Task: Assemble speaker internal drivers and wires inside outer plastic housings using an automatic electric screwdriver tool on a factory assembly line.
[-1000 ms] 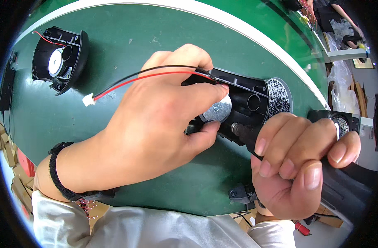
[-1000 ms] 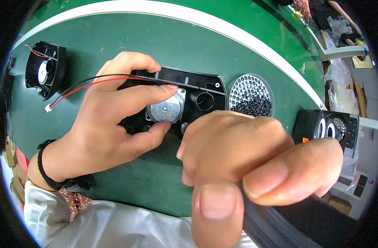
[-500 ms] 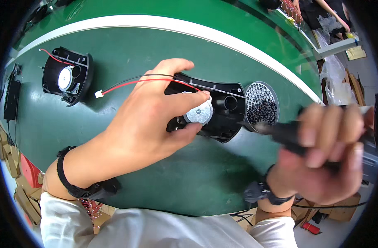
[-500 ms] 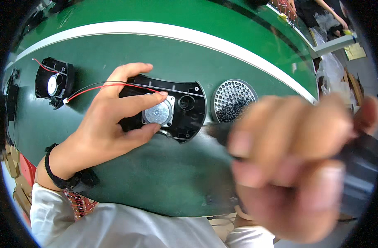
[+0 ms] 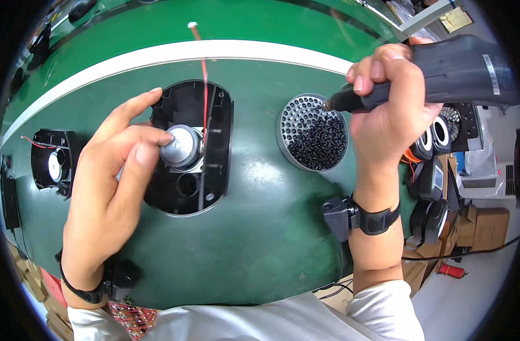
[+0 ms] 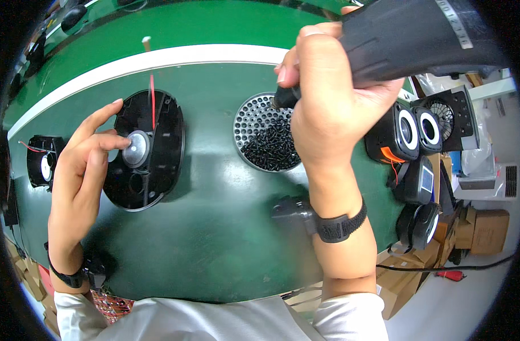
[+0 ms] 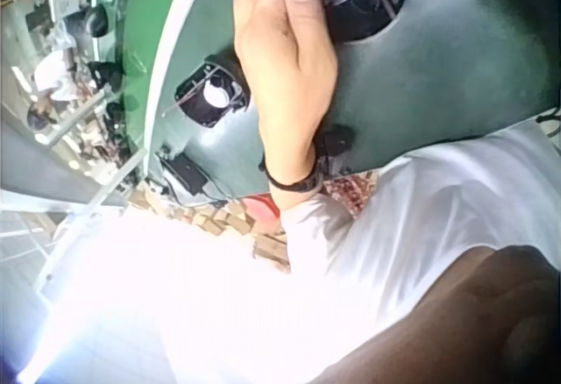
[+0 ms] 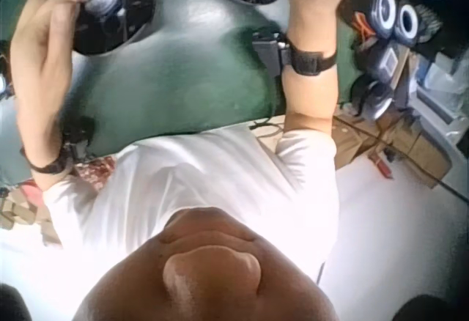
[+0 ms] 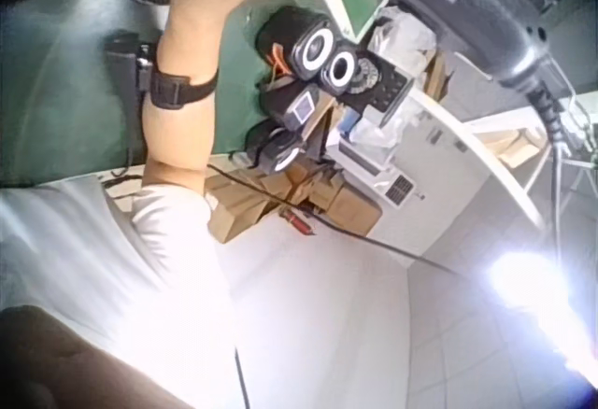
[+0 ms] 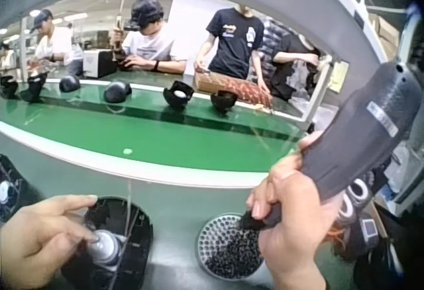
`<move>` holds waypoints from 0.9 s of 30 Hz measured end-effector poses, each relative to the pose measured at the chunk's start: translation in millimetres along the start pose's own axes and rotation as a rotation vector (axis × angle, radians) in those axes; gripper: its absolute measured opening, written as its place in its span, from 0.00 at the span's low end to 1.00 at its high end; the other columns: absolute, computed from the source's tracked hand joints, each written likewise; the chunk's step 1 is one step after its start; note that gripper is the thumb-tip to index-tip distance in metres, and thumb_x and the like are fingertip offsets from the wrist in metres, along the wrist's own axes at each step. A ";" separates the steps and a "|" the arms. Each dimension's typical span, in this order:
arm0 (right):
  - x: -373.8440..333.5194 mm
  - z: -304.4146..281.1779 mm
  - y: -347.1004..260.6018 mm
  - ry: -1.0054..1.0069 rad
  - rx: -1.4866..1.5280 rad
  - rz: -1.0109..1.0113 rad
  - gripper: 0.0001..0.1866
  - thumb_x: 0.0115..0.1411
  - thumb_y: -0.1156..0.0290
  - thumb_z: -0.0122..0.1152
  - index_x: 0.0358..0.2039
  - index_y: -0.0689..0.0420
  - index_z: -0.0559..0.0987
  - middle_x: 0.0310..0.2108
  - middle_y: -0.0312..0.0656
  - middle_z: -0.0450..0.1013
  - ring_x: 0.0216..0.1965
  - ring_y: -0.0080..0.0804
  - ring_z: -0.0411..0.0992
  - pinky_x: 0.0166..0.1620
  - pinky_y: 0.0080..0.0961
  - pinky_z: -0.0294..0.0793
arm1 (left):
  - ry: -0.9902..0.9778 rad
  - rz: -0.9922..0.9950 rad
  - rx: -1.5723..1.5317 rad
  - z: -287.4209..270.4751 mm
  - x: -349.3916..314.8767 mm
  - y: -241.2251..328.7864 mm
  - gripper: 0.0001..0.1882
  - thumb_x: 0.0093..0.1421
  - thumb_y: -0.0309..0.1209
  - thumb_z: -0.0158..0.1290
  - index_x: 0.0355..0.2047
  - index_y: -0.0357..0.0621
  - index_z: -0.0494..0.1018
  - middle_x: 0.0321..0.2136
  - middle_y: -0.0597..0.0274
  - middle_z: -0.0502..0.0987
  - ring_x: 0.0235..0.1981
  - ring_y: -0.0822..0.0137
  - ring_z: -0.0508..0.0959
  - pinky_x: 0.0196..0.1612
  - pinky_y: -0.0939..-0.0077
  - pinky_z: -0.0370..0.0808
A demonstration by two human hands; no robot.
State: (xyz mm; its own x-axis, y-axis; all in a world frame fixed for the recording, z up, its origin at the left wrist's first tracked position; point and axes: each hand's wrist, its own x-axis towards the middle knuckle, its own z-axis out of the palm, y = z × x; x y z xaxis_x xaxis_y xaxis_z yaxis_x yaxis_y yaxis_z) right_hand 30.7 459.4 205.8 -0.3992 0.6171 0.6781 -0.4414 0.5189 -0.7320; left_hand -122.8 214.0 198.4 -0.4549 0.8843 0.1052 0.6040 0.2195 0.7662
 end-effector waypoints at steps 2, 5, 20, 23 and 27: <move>0.6 0.0 8.0 0.059 0.158 0.010 0.17 0.60 0.77 0.51 0.50 0.61 0.66 0.23 0.39 0.65 0.19 0.28 0.64 0.29 0.32 0.69 | 0.058 0.194 0.054 4.5 -2.2 1.5 0.22 0.58 0.39 0.61 0.48 0.38 0.75 0.62 0.41 0.68 0.57 0.52 0.73 0.61 0.61 0.66; 2.0 -3.2 14.8 0.068 0.132 -0.004 0.16 0.60 0.77 0.52 0.49 0.64 0.65 0.23 0.39 0.66 0.19 0.28 0.64 0.29 0.32 0.70 | -0.031 0.106 0.130 10.0 -3.4 13.8 0.30 0.46 0.36 0.64 0.50 0.36 0.72 0.64 0.38 0.65 0.63 0.45 0.67 0.66 0.57 0.60; 1.8 -3.4 39.9 0.061 0.146 -0.080 0.08 0.58 0.84 0.53 0.39 0.66 0.69 0.15 0.39 0.71 0.14 0.24 0.68 0.22 0.24 0.71 | -0.032 0.249 0.335 18.7 -8.0 9.4 0.33 0.41 0.25 0.56 0.53 0.33 0.71 0.66 0.35 0.60 0.67 0.39 0.61 0.68 0.51 0.54; 3.2 -2.3 36.4 0.054 0.131 -0.067 0.04 0.59 0.82 0.53 0.34 0.65 0.70 0.15 0.39 0.71 0.14 0.24 0.68 0.24 0.24 0.72 | 0.014 0.207 0.456 20.4 -13.0 10.9 0.32 0.44 0.27 0.61 0.53 0.32 0.71 0.61 0.37 0.64 0.62 0.41 0.66 0.65 0.50 0.60; 3.4 -4.7 34.3 0.044 0.039 -0.043 0.05 0.60 0.79 0.53 0.27 0.62 0.71 0.15 0.38 0.71 0.15 0.24 0.68 0.31 0.24 0.74 | 0.032 0.176 0.311 28.6 -14.0 8.8 0.33 0.44 0.23 0.63 0.54 0.33 0.71 0.57 0.40 0.66 0.56 0.42 0.69 0.61 0.54 0.65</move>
State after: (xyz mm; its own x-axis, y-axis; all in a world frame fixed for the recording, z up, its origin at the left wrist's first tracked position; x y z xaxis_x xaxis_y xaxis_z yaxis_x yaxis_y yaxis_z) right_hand 17.9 482.1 182.6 -0.3439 0.6204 0.7048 -0.4890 0.5225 -0.6985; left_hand -92.4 215.3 185.5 -0.3436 0.9074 0.2422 0.8427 0.1841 0.5059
